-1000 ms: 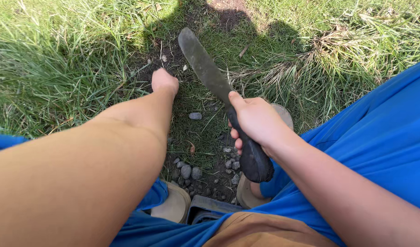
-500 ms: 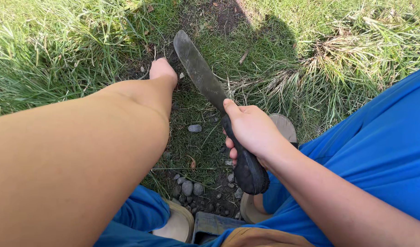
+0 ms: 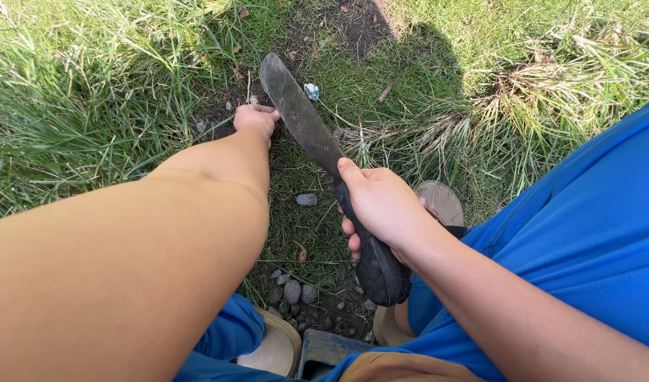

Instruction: The person clears grass and weeds from the soil by hand and using a machete.

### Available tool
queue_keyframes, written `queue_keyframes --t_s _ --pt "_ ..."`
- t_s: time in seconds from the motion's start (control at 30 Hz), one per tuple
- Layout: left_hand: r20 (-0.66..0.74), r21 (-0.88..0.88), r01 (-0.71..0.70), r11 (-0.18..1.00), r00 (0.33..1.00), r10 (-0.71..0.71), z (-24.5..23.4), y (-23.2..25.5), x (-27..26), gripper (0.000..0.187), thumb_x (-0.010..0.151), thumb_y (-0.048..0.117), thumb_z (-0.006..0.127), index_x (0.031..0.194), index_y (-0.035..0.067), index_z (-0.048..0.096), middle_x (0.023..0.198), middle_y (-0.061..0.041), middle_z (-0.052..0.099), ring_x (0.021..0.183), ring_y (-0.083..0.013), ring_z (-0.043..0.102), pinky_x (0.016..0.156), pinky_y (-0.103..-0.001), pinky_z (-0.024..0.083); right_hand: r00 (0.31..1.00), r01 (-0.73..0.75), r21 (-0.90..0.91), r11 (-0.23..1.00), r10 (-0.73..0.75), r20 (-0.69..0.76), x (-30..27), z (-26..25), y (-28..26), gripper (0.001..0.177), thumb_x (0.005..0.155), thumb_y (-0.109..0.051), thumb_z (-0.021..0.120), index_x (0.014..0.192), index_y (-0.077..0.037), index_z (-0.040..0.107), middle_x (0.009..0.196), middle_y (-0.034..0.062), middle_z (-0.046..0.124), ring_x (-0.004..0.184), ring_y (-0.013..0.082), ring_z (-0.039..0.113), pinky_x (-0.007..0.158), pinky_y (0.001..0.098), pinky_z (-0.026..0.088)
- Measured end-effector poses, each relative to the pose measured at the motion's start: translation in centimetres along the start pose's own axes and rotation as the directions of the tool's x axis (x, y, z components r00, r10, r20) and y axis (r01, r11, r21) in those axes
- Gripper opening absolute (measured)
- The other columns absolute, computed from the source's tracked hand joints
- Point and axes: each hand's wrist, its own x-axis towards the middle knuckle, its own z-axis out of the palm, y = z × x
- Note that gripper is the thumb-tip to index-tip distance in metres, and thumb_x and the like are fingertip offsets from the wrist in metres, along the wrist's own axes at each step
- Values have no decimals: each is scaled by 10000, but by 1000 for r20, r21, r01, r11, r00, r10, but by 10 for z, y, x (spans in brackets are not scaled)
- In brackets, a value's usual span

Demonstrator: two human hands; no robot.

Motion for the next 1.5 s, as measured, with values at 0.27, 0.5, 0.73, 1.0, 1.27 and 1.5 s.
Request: queue_keyframes --t_s 0.27,0.5,0.73,1.0,1.27,1.5 --pt "29 -36 -62 997 998 63 -43 -11 -35 197 906 123 764 1050 -6 725 1037 -132 753 939 -245 716 902 -366 566 1000 26 -50 998 -26 8 -4 5 3 544 1008 -523 431 804 -34 555 540 73 554 374 193 529 374 390 494" --pt "140 906 -272 324 916 377 -145 -46 -54 374 983 82 567 1345 -8 546 1361 -219 547 1235 -335 564 1002 -452 489 997 6 -92 996 2 79 -14 15 8 581 1017 -533 432 790 -10 547 542 74 538 371 191 519 372 393 499" --pt "206 978 -184 -94 885 417 -193 -53 -70 343 964 200 517 1187 99 757 1332 -111 633 1292 -280 524 1097 -453 312 993 -1 -241 971 30 117 -35 29 14 556 1016 -524 429 800 -24 539 548 80 552 376 192 524 374 396 492" --pt "52 988 -87 127 964 261 -204 -34 -110 308 969 195 551 1130 113 800 1195 -135 748 1229 -303 607 1125 -487 273 991 18 -256 966 17 132 -45 28 21 565 1019 -533 413 832 -23 570 551 67 530 372 183 493 368 388 490" --pt "-80 892 81 444 997 -21 -221 -4 -112 365 950 266 551 1177 77 765 1230 -143 740 1221 -321 662 1227 -534 137 987 122 -196 973 -97 132 -43 43 30 597 1020 -557 344 833 -27 544 547 80 547 363 203 509 378 398 498" --pt "-79 799 148 584 987 -143 -234 -7 -129 433 956 275 506 1311 121 700 1401 -109 644 1352 -279 563 1241 -552 115 979 102 -353 930 -31 201 -46 35 29 633 1045 -565 388 838 3 574 560 64 521 374 178 488 366 387 475"
